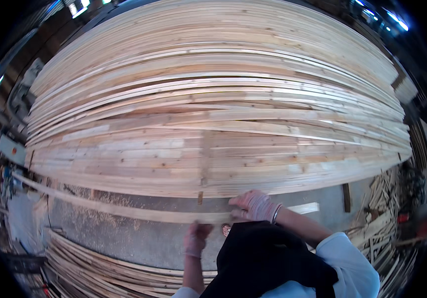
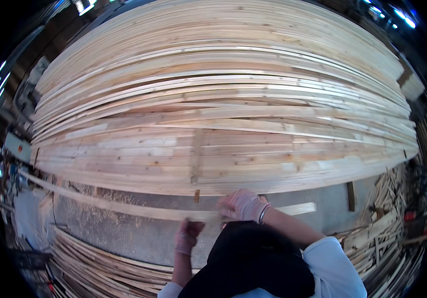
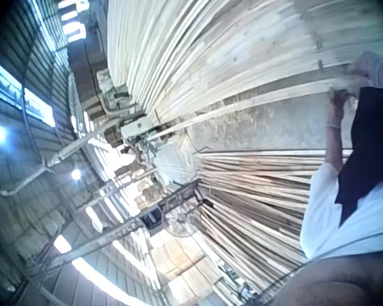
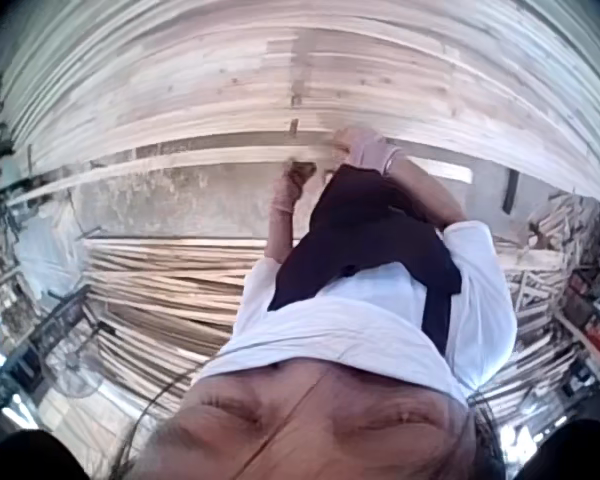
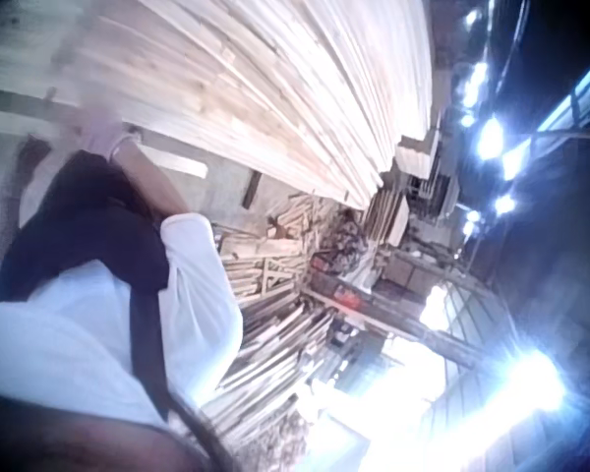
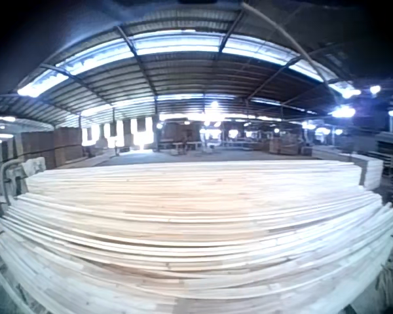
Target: The person moves long wooden planks one at a time from a large stack and places them onto another pile with gloved hands.
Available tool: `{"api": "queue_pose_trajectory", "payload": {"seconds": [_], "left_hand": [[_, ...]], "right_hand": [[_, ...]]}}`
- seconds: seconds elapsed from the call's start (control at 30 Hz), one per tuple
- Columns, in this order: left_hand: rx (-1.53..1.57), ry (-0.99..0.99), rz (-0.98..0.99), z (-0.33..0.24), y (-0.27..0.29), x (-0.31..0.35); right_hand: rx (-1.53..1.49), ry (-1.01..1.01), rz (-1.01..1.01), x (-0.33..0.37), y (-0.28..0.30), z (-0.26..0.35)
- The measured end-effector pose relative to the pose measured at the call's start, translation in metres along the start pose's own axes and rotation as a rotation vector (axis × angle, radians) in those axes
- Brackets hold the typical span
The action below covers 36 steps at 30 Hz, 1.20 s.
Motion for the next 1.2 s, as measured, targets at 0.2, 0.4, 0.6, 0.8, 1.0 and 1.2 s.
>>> {"api": "queue_pose_trajectory", "payload": {"seconds": [0.2, 0.4, 0.6, 0.8, 1.0, 1.2], "left_hand": [[0.14, -0.261, -0.31, -0.085, 0.048, -0.005], [0.411, -0.591, -0.498, -0.175, 0.104, 0.0], [0.223, -0.586, 0.072, -0.154, 0.153, 0.016], [0.501, -0.388, -0.292, -0.021, 0.057, 0.009], [0.756, -0.241, -0.433, 0.021, -0.004, 0.03], [0.488, -0.2, -0.346, 0.011, 0.018, 0.039]], "right_hand": [[0.233, -0.396, -0.07, 0.052, 0.08, -0.134], [0.644, -0.57, -0.168, 0.073, 0.182, -0.246], [0.953, -0.593, -0.189, 0.078, 0.213, -0.335], [0.695, -0.546, -0.26, 0.077, 0.208, -0.359], [0.691, -0.513, -0.179, 0.082, 0.204, -0.341], [0.4, -0.341, 0.002, 0.112, 0.184, -0.222]]}}
Point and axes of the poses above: each hand's wrist, its own x-axis away from the middle knuckle, its own y-axis out of the back of the hand, z = x × y, the point moved 4 cm from there along -x, towards the middle knuckle, and after that the axes turned 2 degrees about -z, right-handed, at the moved point
